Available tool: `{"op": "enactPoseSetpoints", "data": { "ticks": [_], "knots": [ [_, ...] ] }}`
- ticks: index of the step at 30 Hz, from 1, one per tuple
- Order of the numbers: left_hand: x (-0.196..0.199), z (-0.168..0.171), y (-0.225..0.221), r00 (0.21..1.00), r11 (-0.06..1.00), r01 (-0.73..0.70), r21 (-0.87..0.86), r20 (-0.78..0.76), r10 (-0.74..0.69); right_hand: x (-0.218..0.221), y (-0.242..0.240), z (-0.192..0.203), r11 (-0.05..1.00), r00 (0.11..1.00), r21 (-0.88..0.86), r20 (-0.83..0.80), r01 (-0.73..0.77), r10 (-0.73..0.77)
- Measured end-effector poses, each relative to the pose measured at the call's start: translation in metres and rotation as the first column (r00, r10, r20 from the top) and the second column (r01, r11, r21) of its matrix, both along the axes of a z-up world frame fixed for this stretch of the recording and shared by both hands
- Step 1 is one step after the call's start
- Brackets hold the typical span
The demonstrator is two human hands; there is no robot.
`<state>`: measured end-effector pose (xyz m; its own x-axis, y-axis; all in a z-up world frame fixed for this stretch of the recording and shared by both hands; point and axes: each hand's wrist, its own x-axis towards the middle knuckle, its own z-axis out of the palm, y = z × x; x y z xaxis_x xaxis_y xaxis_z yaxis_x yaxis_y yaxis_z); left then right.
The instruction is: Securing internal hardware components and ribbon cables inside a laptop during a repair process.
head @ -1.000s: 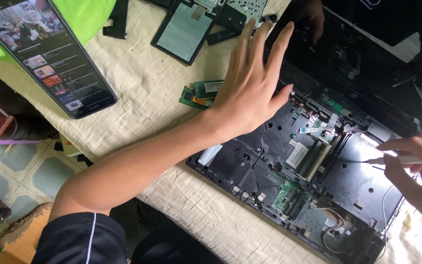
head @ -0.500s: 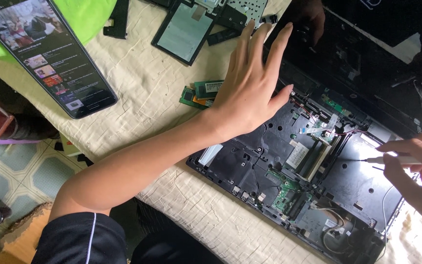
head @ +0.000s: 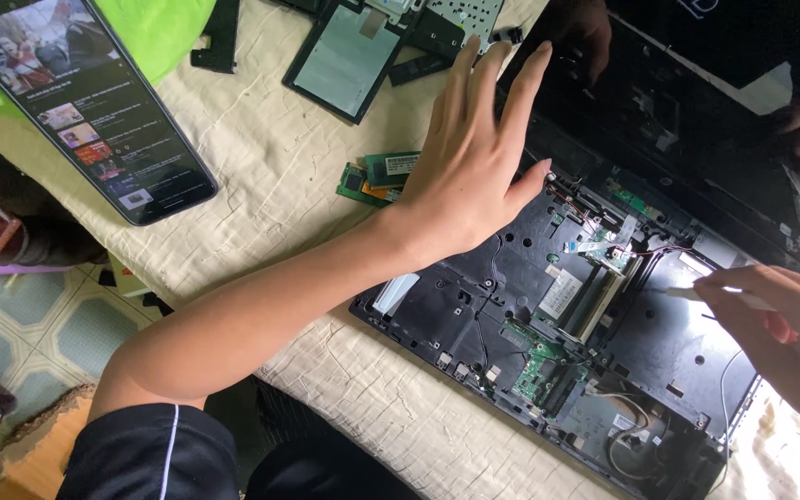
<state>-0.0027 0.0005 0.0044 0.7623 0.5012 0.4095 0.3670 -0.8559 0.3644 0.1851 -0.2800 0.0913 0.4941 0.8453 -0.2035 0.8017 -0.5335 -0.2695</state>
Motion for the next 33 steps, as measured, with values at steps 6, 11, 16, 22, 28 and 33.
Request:
{"op": "enactPoseSetpoints", "data": {
  "ticks": [6, 11, 16, 22, 28, 33],
  "knots": [
    [0.000, 0.003, 0.000, 1.000, 1.000, 0.016, 0.008, 0.002, -0.016, -0.010, 0.003, 0.001, 0.992, 0.999, 0.122, -0.016, -0.027, 0.029],
    [-0.005, 0.023, 0.003, 0.986, 0.991, 0.134, -0.026, 0.107, -0.130, -0.013, 0.012, 0.013, 0.969, 0.989, 0.195, 0.024, -0.149, 0.148],
    [-0.007, 0.050, 0.009, 0.958, 0.965, 0.244, 0.096, 0.132, -0.255, -0.023, 0.016, 0.025, 0.974, 0.987, 0.187, -0.066, -0.130, 0.144],
    [-0.008, 0.050, 0.016, 0.837, 0.863, 0.486, 0.136, 0.210, -0.505, -0.043, 0.032, 0.042, 0.960, 0.990, 0.265, -0.079, -0.090, 0.115],
    [-0.010, 0.041, 0.020, 0.728, 0.719, 0.659, 0.220, 0.056, -0.684, -0.051, 0.048, 0.055, 0.950, 0.979, 0.255, -0.048, -0.179, 0.197],
    [-0.005, 0.037, 0.019, 0.731, 0.732, 0.652, 0.199, 0.090, -0.676, -0.066, 0.078, 0.076, 0.932, 0.948, 0.187, 0.140, -0.310, 0.287]
  ]
}}
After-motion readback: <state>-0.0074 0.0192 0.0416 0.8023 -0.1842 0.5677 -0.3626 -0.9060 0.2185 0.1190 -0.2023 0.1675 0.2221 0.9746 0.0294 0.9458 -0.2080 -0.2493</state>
